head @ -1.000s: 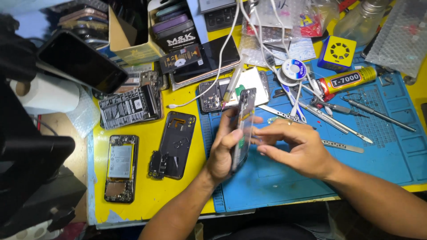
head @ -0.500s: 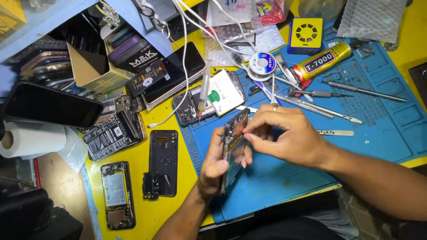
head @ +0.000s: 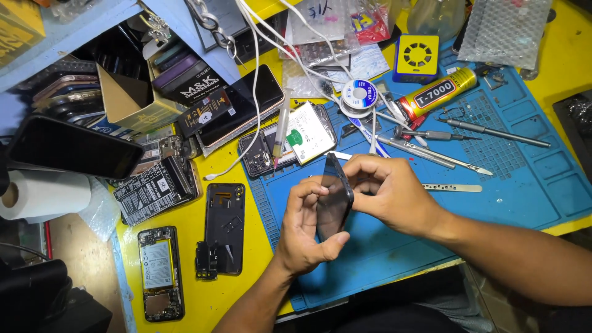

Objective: Reassembling the internal components of a mobile phone, including installing the battery and the main frame.

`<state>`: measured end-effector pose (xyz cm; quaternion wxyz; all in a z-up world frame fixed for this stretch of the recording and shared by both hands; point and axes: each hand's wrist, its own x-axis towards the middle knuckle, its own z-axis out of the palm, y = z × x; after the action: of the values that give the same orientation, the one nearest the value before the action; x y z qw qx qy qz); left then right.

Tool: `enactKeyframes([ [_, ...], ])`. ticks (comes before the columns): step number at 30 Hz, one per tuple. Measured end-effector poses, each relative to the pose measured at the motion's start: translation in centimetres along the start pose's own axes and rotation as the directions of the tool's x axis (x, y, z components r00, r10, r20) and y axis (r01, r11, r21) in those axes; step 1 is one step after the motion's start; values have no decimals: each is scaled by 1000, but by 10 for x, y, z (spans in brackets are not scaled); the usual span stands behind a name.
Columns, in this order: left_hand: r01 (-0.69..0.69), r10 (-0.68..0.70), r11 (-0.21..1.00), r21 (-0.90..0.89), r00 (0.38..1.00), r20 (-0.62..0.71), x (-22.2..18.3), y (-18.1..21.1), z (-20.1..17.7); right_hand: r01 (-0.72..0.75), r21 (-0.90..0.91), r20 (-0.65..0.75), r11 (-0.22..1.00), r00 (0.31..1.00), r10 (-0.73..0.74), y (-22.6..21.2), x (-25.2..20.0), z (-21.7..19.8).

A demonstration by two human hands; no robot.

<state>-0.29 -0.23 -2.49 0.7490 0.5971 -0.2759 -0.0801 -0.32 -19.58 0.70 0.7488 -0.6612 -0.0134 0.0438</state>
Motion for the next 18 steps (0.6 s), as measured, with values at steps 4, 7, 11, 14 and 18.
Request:
enactKeyframes([
  [4, -2, 3, 1000, 30, 999, -33, 1, 4, 9, -9, 29, -31, 1000, 999, 10, 10, -3, 3],
  [7, -15, 16, 999, 30, 999, -39, 2, 5, 11, -11, 69, -42, 998, 999, 14, 8, -3, 5],
  [11, -11, 11, 1000, -1, 998, -54, 3, 4, 11, -4, 118, -54, 993, 999, 10, 3, -3, 7],
  [14, -5, 5, 1000, -7, 998, -60, 3, 4, 12, -3, 142, -49, 990, 999, 10, 5, -2, 7],
  [18, 7, -6, 1000, 12, 998, -59, 3, 4, 12, -7, 162, -46, 987, 999, 14, 5, -1, 7],
])
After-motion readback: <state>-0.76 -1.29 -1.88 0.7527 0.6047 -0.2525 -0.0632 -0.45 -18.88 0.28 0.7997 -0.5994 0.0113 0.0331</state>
